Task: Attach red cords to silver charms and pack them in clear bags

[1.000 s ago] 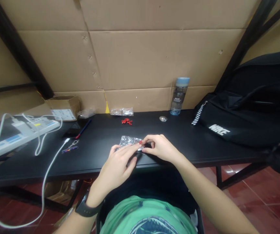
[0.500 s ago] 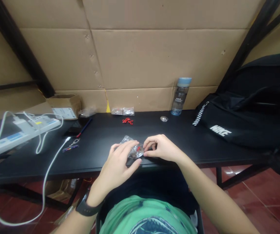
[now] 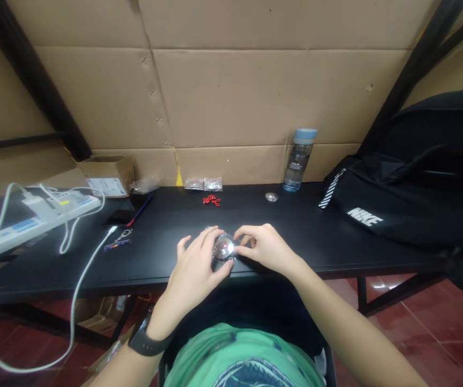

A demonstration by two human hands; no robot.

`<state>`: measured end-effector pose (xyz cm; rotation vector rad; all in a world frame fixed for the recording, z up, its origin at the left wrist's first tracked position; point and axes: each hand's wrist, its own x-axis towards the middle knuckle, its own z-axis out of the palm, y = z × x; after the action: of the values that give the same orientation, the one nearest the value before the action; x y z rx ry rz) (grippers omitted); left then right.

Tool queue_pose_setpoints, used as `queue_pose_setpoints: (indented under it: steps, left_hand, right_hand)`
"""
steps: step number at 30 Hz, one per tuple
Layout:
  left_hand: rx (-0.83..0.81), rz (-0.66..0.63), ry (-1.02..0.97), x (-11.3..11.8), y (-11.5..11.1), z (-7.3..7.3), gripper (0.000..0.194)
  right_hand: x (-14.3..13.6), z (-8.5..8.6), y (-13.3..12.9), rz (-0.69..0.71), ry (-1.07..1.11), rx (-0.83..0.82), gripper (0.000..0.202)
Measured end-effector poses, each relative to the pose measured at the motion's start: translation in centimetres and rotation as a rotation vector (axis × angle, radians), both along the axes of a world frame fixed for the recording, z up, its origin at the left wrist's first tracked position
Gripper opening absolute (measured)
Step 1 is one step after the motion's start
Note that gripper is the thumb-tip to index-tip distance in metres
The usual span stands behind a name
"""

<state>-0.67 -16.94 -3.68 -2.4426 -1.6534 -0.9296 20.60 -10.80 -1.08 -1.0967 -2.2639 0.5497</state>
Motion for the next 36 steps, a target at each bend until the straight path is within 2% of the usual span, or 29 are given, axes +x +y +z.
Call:
queue_pose_setpoints:
  steps: [5, 10, 14, 16, 20, 25, 28, 32, 36]
  left_hand:
    - [-0.013, 0.022, -0.012, 0.0, 0.0, 0.0, 0.052]
    - [-0.005, 0.023, -0.008, 0.0, 0.0, -0.1, 0.053]
    - [-0.003, 0.027, -0.025, -0.1, 0.0, 0.0, 0.055]
    - [-0.009, 0.034, -0.064, -0.3, 0.0, 0.0, 0.056]
    - [-0.044, 0.085, -0.184, -0.6, 0.3, 0.1, 0.045]
    - [-0.116, 0.121, -0.21, -0.5, 0.4, 0.3, 0.029]
    - [-0.121, 0.041, -0.197, -0.8, 0.1, 0.7, 0.029]
    - [-0.069, -0.122, -0.197, -1.6, -0.4, 1.1, 0.041]
    - [-0.018, -0.19, -0.066, -1.7, -0.7, 0.8, 0.03]
  right_hand:
    - [-0.8, -0.7, -0.3, -0.085, -0.067, 0.093, 0.014]
    - [-1.9, -1.7, -1.0, -0.211, -0.181, 0.289, 0.015]
    - [-1.9, -1.7, -1.1, -0.226, -0.208, 0.338, 0.018]
    - [-1.2, -1.0, -1.0, -0.145, -0.167, 0.325, 0.014]
    - [1.2, 1.0, -0.7, 0.203, -0.086, 0.356, 0.013]
    - [2.8, 2.2, -0.6, 0.367, -0.117, 0.366, 0.025]
    - [2.3, 1.9, -0.7, 0.392, -0.175, 0.353, 0.031]
    - [1.6, 1.3, -0.6, 0.329, -0.223, 0.391, 0.046]
    - [1.7, 1.0, -0.1, 0.303, -0.265, 0.421, 0.054]
